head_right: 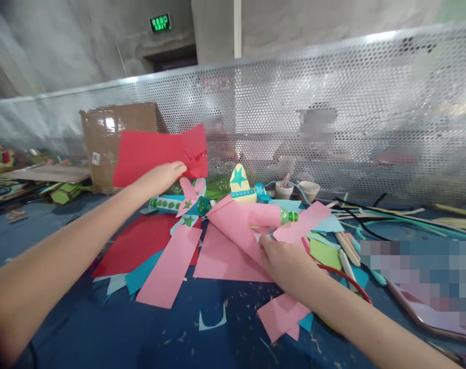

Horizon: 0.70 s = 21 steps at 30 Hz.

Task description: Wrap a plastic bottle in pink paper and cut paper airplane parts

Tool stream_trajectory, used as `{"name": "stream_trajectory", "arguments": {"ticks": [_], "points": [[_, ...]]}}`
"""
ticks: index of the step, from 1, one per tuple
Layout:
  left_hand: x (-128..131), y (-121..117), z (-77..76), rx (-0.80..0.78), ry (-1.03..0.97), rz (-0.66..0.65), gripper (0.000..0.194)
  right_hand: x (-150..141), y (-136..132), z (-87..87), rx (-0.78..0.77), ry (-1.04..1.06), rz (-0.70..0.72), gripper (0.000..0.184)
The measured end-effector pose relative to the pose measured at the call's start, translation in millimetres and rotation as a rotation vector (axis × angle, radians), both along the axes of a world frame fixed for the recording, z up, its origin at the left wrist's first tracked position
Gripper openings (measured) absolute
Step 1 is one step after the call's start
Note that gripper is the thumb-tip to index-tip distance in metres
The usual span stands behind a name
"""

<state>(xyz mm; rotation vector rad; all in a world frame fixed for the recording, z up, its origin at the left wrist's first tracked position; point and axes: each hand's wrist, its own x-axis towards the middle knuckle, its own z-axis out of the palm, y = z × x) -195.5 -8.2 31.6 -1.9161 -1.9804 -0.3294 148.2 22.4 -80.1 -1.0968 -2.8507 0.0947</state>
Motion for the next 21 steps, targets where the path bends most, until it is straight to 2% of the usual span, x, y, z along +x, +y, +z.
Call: {"name": "stream_trajectory", "arguments": {"ticks": [2, 4, 6, 9, 12, 14, 17, 20, 21], "points": [[-9.5, 5.8, -16.6, -0.078, -0.009, 0.022, 0.028, -1.6, -1.5, 1.4, -0.032, 0.000, -0.003, 0.021], [-15.6, 8.5, -25.8, -0.108, -0.038, 0.059, 0.031, -2.9, -4.1, 3.0, -0.054, 0.017, -0.003, 0.023], [-17.7, 8.2, -27.4, -0.082, -0.073, 0.101, 0.031, -3.7, -7.7, 4.9, -0.072, 0.044, 0.006, 0.024], [-9.3, 1.9, -21.5, 0.055, -0.109, 0.152, 0.030, -3.5, -12.6, 7.2, -0.101, 0.082, 0.016, 0.023], [17.7, -12.5, -20.2, 0.230, -0.120, 0.145, 0.020, -1.8, -13.2, 8.2, -0.115, 0.118, -0.009, 0.020], [44.0, -26.1, -28.2, 0.270, -0.126, 0.079, 0.018, -0.4, -10.6, 9.5, -0.114, 0.147, -0.042, 0.018], [83.5, -45.6, -52.9, 0.172, -0.137, -0.099, 0.022, 1.6, -5.0, 14.0, -0.127, 0.193, -0.081, 0.016], [107.9, -53.7, -80.8, 0.108, -0.155, -0.229, 0.005, 3.3, -0.2, 19.2, -0.170, 0.239, -0.080, 0.019], [111.7, -52.9, -88.3, 0.118, -0.163, -0.248, 0.016, 3.9, 1.0, 20.1, -0.186, 0.253, -0.072, 0.020]]}}
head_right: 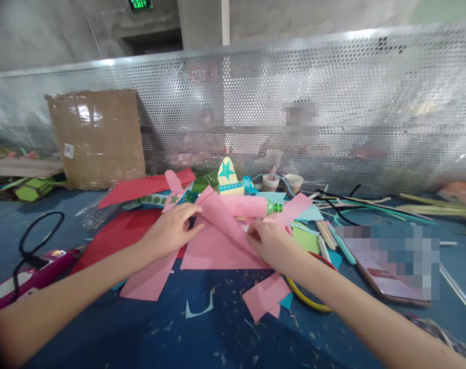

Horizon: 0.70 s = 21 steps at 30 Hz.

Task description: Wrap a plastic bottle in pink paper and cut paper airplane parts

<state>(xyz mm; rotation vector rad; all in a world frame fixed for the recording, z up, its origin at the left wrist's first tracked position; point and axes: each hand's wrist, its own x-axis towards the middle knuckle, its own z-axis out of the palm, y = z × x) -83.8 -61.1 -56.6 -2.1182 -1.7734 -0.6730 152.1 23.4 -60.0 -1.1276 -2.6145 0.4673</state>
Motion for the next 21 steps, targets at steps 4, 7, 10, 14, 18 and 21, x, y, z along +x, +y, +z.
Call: {"name": "stream_trajectory", "arguments": {"ticks": [4, 7, 10, 14, 18, 21], "points": [[0.0, 13.1, -15.0, 0.060, -0.045, -0.043, 0.044, 2.3, 4.4, -1.5, -0.060, 0.054, 0.046, 0.021], [-4.9, 21.0, -16.6, 0.085, -0.080, -0.072, 0.042, 3.8, 7.9, -5.1, -0.124, 0.087, 0.081, 0.024], [-7.0, 20.7, -17.6, 0.093, -0.099, -0.100, 0.035, 5.7, 11.9, -7.5, -0.168, 0.104, 0.090, 0.024], [-5.8, 14.0, -19.4, 0.058, -0.114, -0.149, 0.025, 8.5, 17.7, -9.6, -0.152, 0.093, 0.063, 0.023], [-6.3, 10.0, -15.3, 0.002, -0.150, -0.189, 0.014, 9.6, 22.1, -11.8, -0.109, 0.082, 0.056, 0.024], [-9.3, 12.2, -7.1, -0.046, -0.190, -0.202, 0.017, 9.3, 21.9, -10.6, -0.085, 0.068, 0.065, 0.025]]}}
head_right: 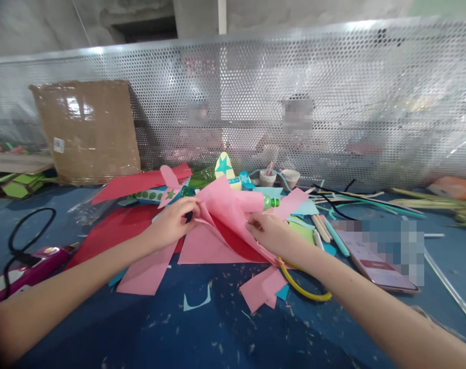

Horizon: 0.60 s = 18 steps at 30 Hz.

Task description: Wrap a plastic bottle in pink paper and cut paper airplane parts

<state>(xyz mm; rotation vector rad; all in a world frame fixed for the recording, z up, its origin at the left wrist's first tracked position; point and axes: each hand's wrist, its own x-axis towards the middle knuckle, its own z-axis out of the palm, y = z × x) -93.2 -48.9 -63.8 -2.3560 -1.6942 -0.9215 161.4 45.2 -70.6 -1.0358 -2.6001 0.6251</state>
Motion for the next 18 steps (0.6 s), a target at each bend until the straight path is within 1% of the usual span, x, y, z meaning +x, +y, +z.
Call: {"name": "stream_trajectory", "arguments": {"ticks": [5, 7, 10, 14, 18], "points": [[-1.7, 16.8, 11.3, -0.058, -0.056, 0.031, 0.015, -2.9, -10.6, 7.7, -0.003, -0.023, 0.057, 0.026], [0.4, 25.2, 13.8, -0.074, -0.071, 0.030, 0.016, -4.5, -15.6, 8.8, 0.011, -0.040, 0.042, 0.022], [2.9, 32.8, 17.7, -0.106, -0.088, 0.016, 0.017, -5.3, -19.3, 4.8, 0.016, -0.081, 0.033, 0.013], [-2.0, 27.2, 24.6, -0.203, -0.091, -0.019, 0.013, 0.2, -17.3, -3.9, -0.019, -0.119, 0.071, 0.017], [-13.5, 8.4, 29.4, -0.361, -0.102, -0.050, 0.015, 9.2, -14.0, -3.3, -0.088, -0.142, 0.099, 0.010]]}}
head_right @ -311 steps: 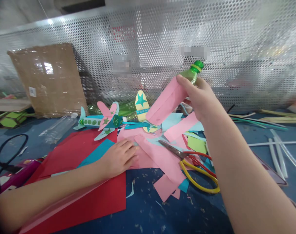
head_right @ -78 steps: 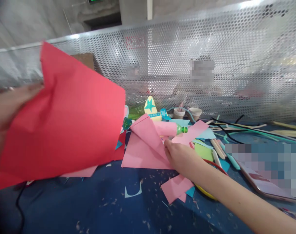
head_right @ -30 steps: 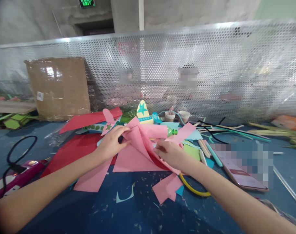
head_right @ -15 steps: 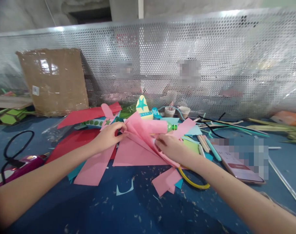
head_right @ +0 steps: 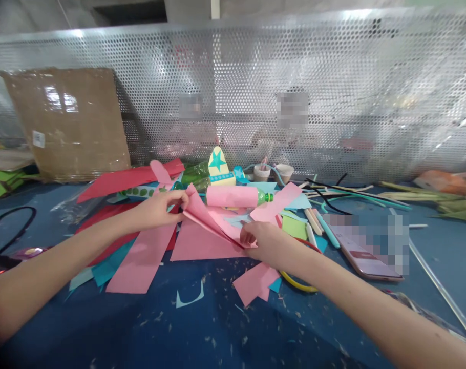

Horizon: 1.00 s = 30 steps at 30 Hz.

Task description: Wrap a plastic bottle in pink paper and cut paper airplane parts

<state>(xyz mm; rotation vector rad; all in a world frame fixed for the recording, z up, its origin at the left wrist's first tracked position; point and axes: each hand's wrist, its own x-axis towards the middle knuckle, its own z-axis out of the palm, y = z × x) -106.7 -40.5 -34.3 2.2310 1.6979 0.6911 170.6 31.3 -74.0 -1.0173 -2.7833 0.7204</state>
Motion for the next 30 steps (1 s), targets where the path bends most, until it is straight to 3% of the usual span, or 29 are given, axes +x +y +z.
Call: {"name": "stream_trajectory", "arguments": {"ticks": [7, 13, 17, 19, 21, 24, 30], "points": [[-3.2, -30.4, -4.1, -0.264, 0.073, -0.026, 0.039, 5.0, 6.0, 8.7, 0.010, -0.012, -0.052, 0.011], [5.3, -37.9, -12.0, -0.282, 0.174, -0.044, 0.044, 7.3, 6.2, 9.3, 0.146, -0.037, -0.170, 0.012], [3.9, -35.2, -14.4, -0.224, 0.190, -0.069, 0.042, 8.6, 2.5, 8.9, 0.162, -0.037, -0.151, 0.010], [1.4, -30.7, -15.1, -0.173, 0.194, -0.081, 0.031, 7.5, -1.5, 8.7, 0.165, -0.036, -0.131, 0.010], [-0.9, -24.2, -15.2, -0.094, 0.196, -0.068, 0.016, 4.7, -9.2, 9.6, 0.188, -0.025, -0.124, 0.005], [-1.5, -11.9, -13.9, 0.052, 0.192, -0.017, 0.015, -4.0, -29.0, 12.4, 0.269, 0.005, -0.111, 0.005], [10.6, 14.3, -8.9, 0.241, 0.171, 0.036, 0.014, -38.4, -63.4, 3.8, 0.339, -0.052, 0.218, 0.006]]}}
